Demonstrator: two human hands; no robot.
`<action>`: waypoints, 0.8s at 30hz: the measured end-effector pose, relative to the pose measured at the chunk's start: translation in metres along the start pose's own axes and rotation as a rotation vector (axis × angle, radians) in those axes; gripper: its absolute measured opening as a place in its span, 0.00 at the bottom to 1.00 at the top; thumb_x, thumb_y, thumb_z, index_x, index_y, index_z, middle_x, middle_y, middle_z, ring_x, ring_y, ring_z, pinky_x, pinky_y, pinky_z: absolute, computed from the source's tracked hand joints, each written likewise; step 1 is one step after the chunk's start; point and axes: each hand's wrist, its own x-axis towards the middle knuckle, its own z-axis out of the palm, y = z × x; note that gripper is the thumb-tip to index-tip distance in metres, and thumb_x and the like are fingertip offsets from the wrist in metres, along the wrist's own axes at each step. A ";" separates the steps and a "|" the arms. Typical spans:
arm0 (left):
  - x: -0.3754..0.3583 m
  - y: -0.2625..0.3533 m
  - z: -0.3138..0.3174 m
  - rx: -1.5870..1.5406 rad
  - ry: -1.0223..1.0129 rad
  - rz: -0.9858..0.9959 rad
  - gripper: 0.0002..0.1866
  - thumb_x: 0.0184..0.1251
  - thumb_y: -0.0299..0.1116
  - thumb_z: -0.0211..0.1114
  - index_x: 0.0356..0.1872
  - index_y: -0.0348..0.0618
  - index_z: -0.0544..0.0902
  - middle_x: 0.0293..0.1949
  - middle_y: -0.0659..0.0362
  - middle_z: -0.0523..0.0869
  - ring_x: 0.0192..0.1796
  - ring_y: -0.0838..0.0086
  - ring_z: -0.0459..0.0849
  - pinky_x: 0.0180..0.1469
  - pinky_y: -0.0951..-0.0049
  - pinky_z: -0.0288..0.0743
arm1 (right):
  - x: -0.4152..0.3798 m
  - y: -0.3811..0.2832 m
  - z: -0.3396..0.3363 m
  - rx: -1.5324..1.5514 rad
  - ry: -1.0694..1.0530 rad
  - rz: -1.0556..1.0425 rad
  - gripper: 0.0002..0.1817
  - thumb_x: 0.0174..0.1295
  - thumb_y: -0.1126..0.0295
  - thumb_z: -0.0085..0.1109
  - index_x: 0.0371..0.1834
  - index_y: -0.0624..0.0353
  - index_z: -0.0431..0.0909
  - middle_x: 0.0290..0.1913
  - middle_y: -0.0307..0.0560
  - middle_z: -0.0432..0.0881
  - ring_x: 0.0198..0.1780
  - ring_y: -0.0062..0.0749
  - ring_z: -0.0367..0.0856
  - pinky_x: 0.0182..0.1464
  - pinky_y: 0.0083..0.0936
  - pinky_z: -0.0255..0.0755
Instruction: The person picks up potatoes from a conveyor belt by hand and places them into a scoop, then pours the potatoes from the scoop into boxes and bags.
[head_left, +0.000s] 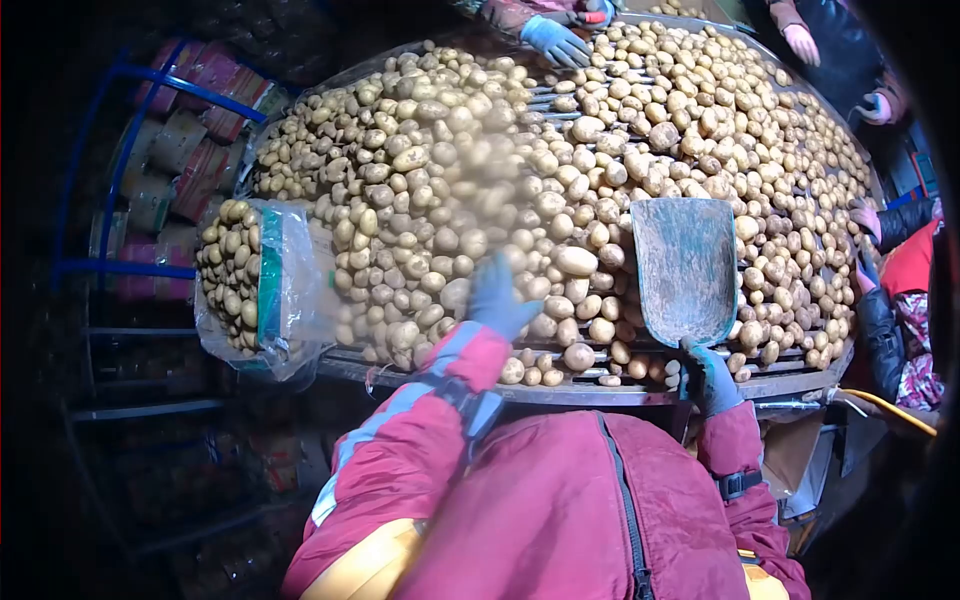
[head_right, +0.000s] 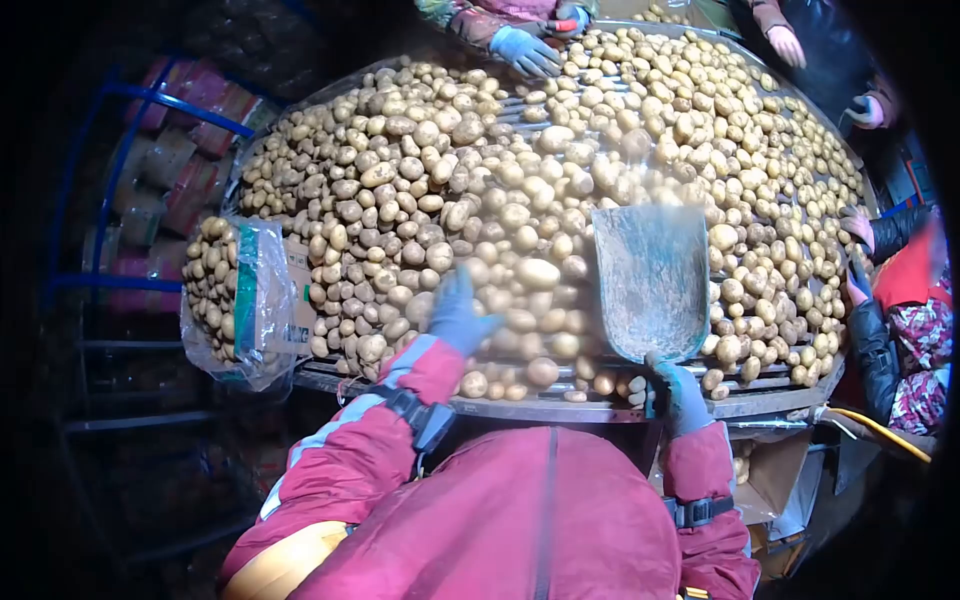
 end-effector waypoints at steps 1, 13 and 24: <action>0.004 0.015 0.005 -0.089 0.017 -0.008 0.61 0.45 0.60 0.79 0.78 0.45 0.56 0.68 0.43 0.70 0.69 0.52 0.71 0.69 0.48 0.63 | 0.004 0.000 0.000 -0.015 -0.006 0.010 0.17 0.70 0.50 0.59 0.38 0.53 0.81 0.25 0.42 0.84 0.19 0.29 0.78 0.20 0.23 0.70; -0.025 0.087 -0.026 -0.920 -0.155 0.007 0.41 0.68 0.57 0.66 0.73 0.41 0.63 0.57 0.47 0.73 0.59 0.61 0.71 0.58 0.58 0.69 | -0.034 -0.035 0.093 -0.297 0.119 -0.211 0.18 0.68 0.50 0.61 0.36 0.55 0.82 0.21 0.39 0.80 0.16 0.21 0.75 0.17 0.18 0.66; -0.095 -0.125 -0.040 -1.566 0.296 -0.409 0.16 0.70 0.33 0.64 0.50 0.30 0.82 0.49 0.52 0.85 0.47 0.68 0.85 0.49 0.65 0.80 | 0.044 0.004 0.226 -0.850 -0.381 -0.558 0.29 0.64 0.50 0.67 0.61 0.58 0.81 0.52 0.48 0.87 0.54 0.35 0.84 0.54 0.29 0.79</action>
